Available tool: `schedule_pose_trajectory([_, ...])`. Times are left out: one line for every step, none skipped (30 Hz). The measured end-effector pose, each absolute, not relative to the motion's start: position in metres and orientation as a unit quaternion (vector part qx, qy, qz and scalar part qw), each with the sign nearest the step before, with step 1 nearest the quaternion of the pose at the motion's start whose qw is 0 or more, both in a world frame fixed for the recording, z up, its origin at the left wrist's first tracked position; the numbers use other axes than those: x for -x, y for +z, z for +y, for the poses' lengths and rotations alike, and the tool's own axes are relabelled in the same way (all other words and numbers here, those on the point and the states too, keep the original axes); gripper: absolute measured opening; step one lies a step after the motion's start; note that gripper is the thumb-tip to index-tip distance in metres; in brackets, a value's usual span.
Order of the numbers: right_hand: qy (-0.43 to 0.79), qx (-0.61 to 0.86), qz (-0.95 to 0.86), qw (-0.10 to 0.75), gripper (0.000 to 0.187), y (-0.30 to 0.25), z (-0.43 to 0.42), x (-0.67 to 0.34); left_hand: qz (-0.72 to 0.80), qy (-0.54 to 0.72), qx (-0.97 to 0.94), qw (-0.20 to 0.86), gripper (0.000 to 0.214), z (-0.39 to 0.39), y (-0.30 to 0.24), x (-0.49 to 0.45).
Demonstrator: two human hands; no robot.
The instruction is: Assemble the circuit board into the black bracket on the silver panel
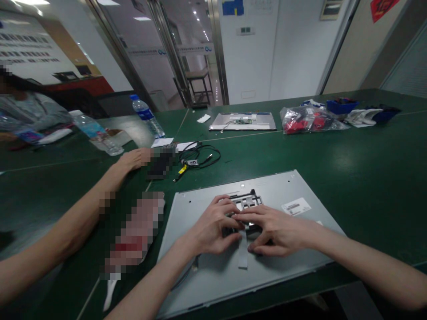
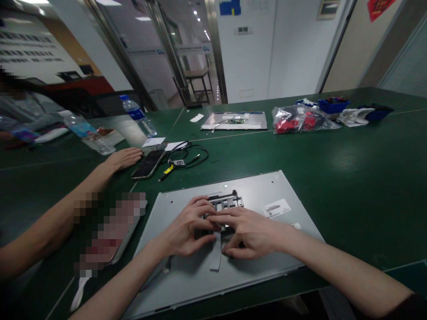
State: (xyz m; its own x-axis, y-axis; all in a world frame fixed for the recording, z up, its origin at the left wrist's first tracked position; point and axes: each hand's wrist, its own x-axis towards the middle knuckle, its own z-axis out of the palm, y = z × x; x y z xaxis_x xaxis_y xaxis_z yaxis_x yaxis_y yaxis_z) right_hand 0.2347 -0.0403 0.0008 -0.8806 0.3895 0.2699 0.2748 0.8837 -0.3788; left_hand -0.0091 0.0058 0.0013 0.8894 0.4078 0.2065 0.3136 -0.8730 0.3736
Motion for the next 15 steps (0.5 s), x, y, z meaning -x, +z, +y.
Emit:
schedule_pose_trajectory([0.165,0.173,-0.956,0.169,0.018,0.0012,-0.0405,-0.2348,0.189,0.141,-0.958,0.166,0.012,0.0059,0.0009,0.0094])
schedule_pose_trajectory([0.164,0.173,-0.957,0.166,0.018,0.0015,-0.0405,-0.2350,0.189,0.142,-0.958,0.165,0.012,0.0061,0.0004,0.0097])
schedule_pose_trajectory([0.164,0.171,-0.958,0.164,0.018,0.0018,-0.0405,-0.2353,0.189,0.142,-0.958,0.164,0.012,0.0063,0.0001,0.0099])
schedule_pose_trajectory([0.164,0.169,-0.958,0.162,0.018,0.0019,-0.0405,-0.2355,0.189,0.142,-0.958,0.162,0.012,0.0064,-0.0001,0.0100])
schedule_pose_trajectory([0.165,0.168,-0.958,0.162,0.018,0.0020,-0.0406,-0.2356,0.188,0.142,-0.958,0.161,0.012,0.0064,0.0000,0.0100])
schedule_pose_trajectory([0.164,0.168,-0.959,0.163,0.018,0.0019,-0.0407,-0.2356,0.188,0.143,-0.958,0.160,0.012,0.0062,0.0002,0.0098])
schedule_pose_trajectory([0.162,0.168,-0.958,0.164,0.018,0.0016,-0.0408,-0.2355,0.188,0.145,-0.958,0.160,0.012,0.0060,0.0007,0.0096])
schedule_pose_trajectory([0.160,0.170,-0.958,0.166,0.018,0.0014,-0.0409,-0.2354,0.188,0.146,-0.958,0.160,0.011,0.0057,0.0013,0.0093])
schedule_pose_trajectory([0.158,0.170,-0.958,0.168,0.018,0.0012,-0.0410,-0.2353,0.189,0.147,-0.958,0.160,0.010,0.0054,0.0020,0.0090])
schedule_pose_trajectory([0.157,0.170,-0.958,0.168,0.018,0.0011,-0.0411,-0.2353,0.189,0.147,-0.958,0.160,0.010,0.0051,0.0026,0.0087])
schedule_pose_trajectory([0.157,0.169,-0.959,0.167,0.018,0.0011,-0.0410,-0.2353,0.189,0.147,-0.958,0.161,0.011,0.0049,0.0031,0.0084])
schedule_pose_trajectory([0.157,0.165,-0.960,0.165,0.018,0.0014,-0.0409,-0.2354,0.189,0.145,-0.958,0.161,0.011,0.0048,0.0034,0.0083])
schedule_pose_trajectory([0.157,0.163,-0.960,0.163,0.018,0.0017,-0.0407,-0.2354,0.189,0.144,-0.958,0.160,0.012,0.0048,0.0035,0.0082])
schedule_pose_trajectory([0.157,0.162,-0.961,0.163,0.019,0.0022,-0.0405,-0.2355,0.189,0.143,-0.958,0.160,0.013,0.0049,0.0034,0.0082])
schedule_pose_trajectory([0.156,0.163,-0.961,0.162,0.020,0.0026,-0.0403,-0.2355,0.190,0.142,-0.958,0.159,0.013,0.0051,0.0031,0.0083])
